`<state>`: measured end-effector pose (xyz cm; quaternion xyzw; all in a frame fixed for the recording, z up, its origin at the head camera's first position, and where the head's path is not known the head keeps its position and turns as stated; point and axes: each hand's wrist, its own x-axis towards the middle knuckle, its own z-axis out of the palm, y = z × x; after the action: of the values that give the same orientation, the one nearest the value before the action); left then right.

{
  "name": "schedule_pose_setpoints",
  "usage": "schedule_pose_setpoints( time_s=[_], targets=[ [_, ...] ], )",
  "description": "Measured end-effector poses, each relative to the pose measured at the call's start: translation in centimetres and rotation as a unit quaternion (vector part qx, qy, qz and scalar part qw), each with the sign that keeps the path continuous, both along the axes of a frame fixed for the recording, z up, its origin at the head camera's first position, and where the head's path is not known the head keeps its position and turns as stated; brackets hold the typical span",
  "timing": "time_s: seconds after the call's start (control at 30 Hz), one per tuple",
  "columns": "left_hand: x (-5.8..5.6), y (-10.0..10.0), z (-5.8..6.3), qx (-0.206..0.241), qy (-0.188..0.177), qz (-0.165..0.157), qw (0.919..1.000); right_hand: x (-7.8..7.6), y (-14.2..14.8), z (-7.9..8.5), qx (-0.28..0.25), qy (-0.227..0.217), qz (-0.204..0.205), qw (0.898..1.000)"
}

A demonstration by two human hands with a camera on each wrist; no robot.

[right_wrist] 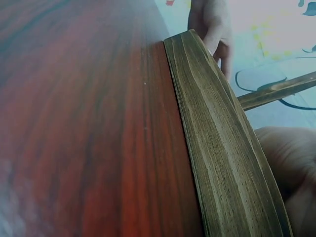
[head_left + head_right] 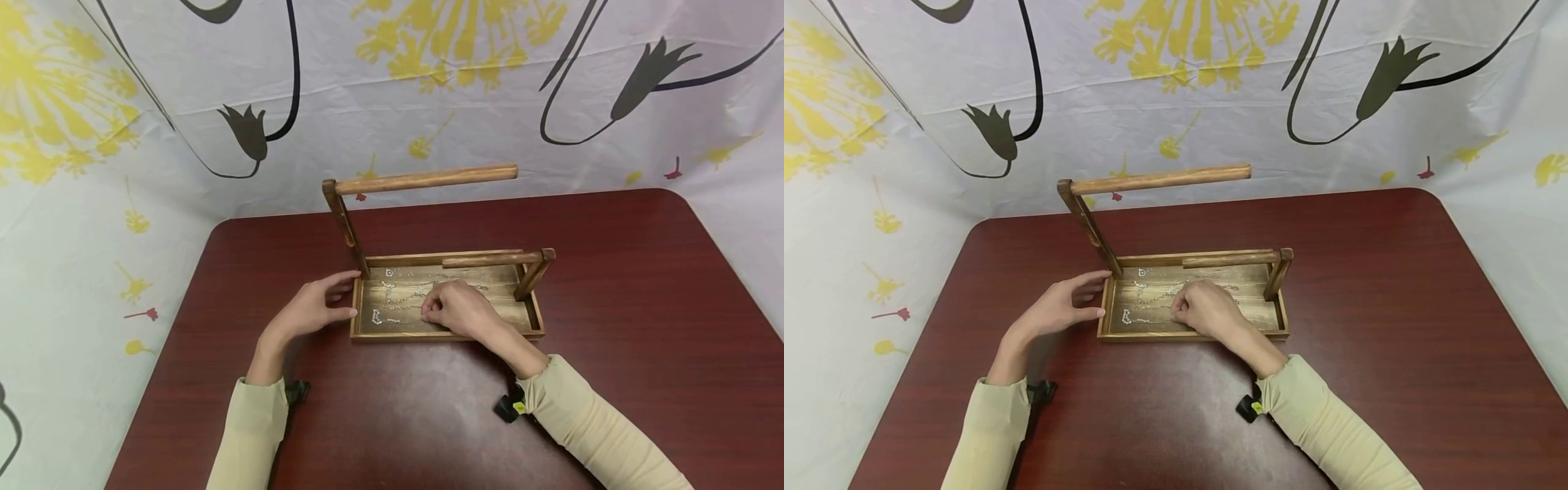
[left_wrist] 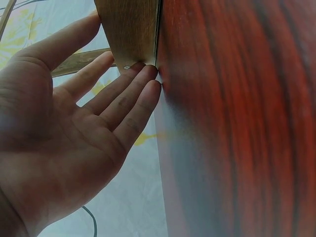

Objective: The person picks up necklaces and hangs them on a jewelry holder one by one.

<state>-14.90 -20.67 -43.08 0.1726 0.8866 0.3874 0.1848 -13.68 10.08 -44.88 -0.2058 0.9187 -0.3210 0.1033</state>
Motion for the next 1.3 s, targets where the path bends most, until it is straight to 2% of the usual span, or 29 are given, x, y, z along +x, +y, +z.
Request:
schedule_pose_setpoints(
  time_s=[0.43,0.7,0.97,1.3],
  targets=[
    [0.0,0.2,0.0,-0.002,0.002,-0.005,1.0,-0.1,0.1,0.1,-0.012,0.028,0.045,0.999],
    [0.1,0.2,0.1,-0.002,0.001,-0.007,1.0,0.1,0.3,0.8,-0.03,0.026,0.044,0.998],
    [0.1,0.1,0.0,0.0,0.0,-0.006,1.0,0.1,0.4,1.2,-0.07,-0.025,0.046,0.996],
    [0.2,0.1,0.2,0.0,-0.006,-0.008,1.0,0.2,0.5,1.8,-0.166,-0.077,0.058,0.981]
  ],
)
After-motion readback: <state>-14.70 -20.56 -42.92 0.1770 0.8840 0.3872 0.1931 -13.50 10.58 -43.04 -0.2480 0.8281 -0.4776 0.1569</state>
